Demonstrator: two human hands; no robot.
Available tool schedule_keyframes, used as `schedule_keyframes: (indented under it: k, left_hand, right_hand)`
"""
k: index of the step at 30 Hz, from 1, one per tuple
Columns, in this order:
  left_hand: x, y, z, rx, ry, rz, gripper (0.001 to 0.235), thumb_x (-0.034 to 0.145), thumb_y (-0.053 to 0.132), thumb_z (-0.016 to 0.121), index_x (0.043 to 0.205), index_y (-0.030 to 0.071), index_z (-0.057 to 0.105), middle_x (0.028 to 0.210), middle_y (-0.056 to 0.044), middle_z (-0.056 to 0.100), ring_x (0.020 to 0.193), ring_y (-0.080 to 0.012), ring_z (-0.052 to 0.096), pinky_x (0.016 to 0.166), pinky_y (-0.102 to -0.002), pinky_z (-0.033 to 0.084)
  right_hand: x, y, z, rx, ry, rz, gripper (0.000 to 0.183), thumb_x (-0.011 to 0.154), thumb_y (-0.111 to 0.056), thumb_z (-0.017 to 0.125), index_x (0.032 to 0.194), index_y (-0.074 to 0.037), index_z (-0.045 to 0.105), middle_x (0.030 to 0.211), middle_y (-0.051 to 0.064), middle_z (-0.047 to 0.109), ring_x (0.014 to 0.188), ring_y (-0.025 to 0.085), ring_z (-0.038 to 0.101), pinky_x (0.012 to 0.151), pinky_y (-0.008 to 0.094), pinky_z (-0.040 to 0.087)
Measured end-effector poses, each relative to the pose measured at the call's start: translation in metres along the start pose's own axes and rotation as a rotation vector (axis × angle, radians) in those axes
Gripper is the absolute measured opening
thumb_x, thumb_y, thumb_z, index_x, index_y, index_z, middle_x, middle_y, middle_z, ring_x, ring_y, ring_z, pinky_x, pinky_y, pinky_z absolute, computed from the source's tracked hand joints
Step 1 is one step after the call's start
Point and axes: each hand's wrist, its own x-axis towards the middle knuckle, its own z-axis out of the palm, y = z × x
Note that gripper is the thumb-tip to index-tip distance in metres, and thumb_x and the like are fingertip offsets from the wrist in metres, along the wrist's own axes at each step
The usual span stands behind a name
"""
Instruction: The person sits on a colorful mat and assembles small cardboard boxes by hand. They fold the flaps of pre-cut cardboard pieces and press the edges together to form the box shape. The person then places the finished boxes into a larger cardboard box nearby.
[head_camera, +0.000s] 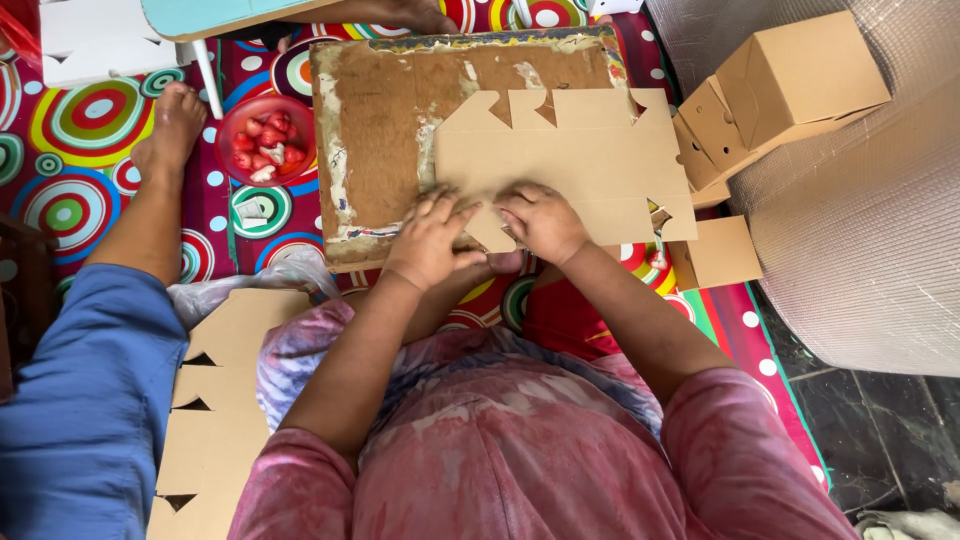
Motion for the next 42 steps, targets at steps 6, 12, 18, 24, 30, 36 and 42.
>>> schedule_keyframes:
  k: [6,12,18,24,30,36,42]
  left_hand:
    - [0.004,0.026,0.007,0.033,-0.115,0.027,0.059,0.09,0.05,0.069,0.143,0.025,0.058,0.148,-0.011,0.052,0.141,-0.0329,0.044,0.121,-0.061,0.023]
    - [0.003,0.018,0.04,-0.014,0.183,-0.003,0.034,0.092,0.039,0.064,0.124,0.029,0.073,0.13,-0.008,0.063,0.119,-0.0319,0.061,0.116,-0.063,0.03]
    - [-0.022,0.004,0.016,0.103,0.469,0.059,0.024,0.095,0.032,0.068,0.118,0.031,0.075,0.119,-0.002,0.069,0.108,-0.0252,0.065,0.114,-0.06,0.032]
    - [-0.071,-0.036,0.053,0.089,0.444,0.024,0.025,0.097,0.034,0.066,0.12,0.036,0.075,0.122,0.0,0.069,0.11,-0.0265,0.067,0.111,-0.058,0.041]
    - [-0.069,-0.015,0.062,0.031,0.487,0.04,0.021,0.095,0.036,0.067,0.115,0.034,0.075,0.117,0.001,0.068,0.107,-0.0243,0.066,0.112,-0.056,0.041]
    - [-0.055,-0.023,0.078,0.008,0.474,0.048,0.019,0.095,0.037,0.067,0.109,0.026,0.073,0.109,-0.001,0.067,0.098,-0.0252,0.067,0.111,-0.055,0.044]
    - [-0.063,-0.024,0.047,-0.018,0.404,-0.034,0.05,0.082,0.036,0.081,0.127,0.021,0.064,0.129,-0.012,0.056,0.121,-0.0381,0.057,0.103,-0.055,0.049]
  right_hand:
    - [-0.02,0.01,-0.048,0.131,0.346,0.216,0.026,0.095,-0.024,0.067,0.12,-0.024,0.076,0.119,0.005,0.071,0.119,0.033,0.065,0.104,0.048,0.05]
    - [-0.169,0.132,-0.075,0.255,0.607,1.117,0.048,0.099,-0.036,0.072,0.137,-0.015,0.053,0.126,0.015,0.06,0.108,0.032,0.068,0.091,0.042,0.058]
    - [-0.126,0.107,-0.094,0.833,0.439,1.368,0.043,0.1,-0.021,0.068,0.139,-0.01,0.052,0.09,0.004,0.066,0.065,0.014,0.074,0.06,0.024,0.066]
    - [-0.108,0.07,-0.116,0.296,0.308,1.089,0.047,0.091,-0.016,0.074,0.134,-0.008,0.057,0.097,0.012,0.063,0.076,0.027,0.072,0.069,0.038,0.063]
    - [-0.048,-0.033,-0.1,0.015,0.05,0.271,0.047,0.081,-0.033,0.08,0.124,-0.016,0.072,0.111,0.01,0.07,0.11,0.033,0.067,0.099,0.051,0.05]
    - [-0.007,-0.062,-0.032,0.027,-0.262,-0.043,0.049,0.088,-0.052,0.072,0.127,-0.022,0.07,0.118,0.003,0.065,0.115,0.026,0.061,0.103,0.049,0.047]
    - [0.007,-0.051,0.002,0.118,-0.285,-0.108,0.035,0.081,-0.026,0.079,0.114,-0.014,0.074,0.104,0.005,0.065,0.102,0.03,0.064,0.093,0.047,0.054]
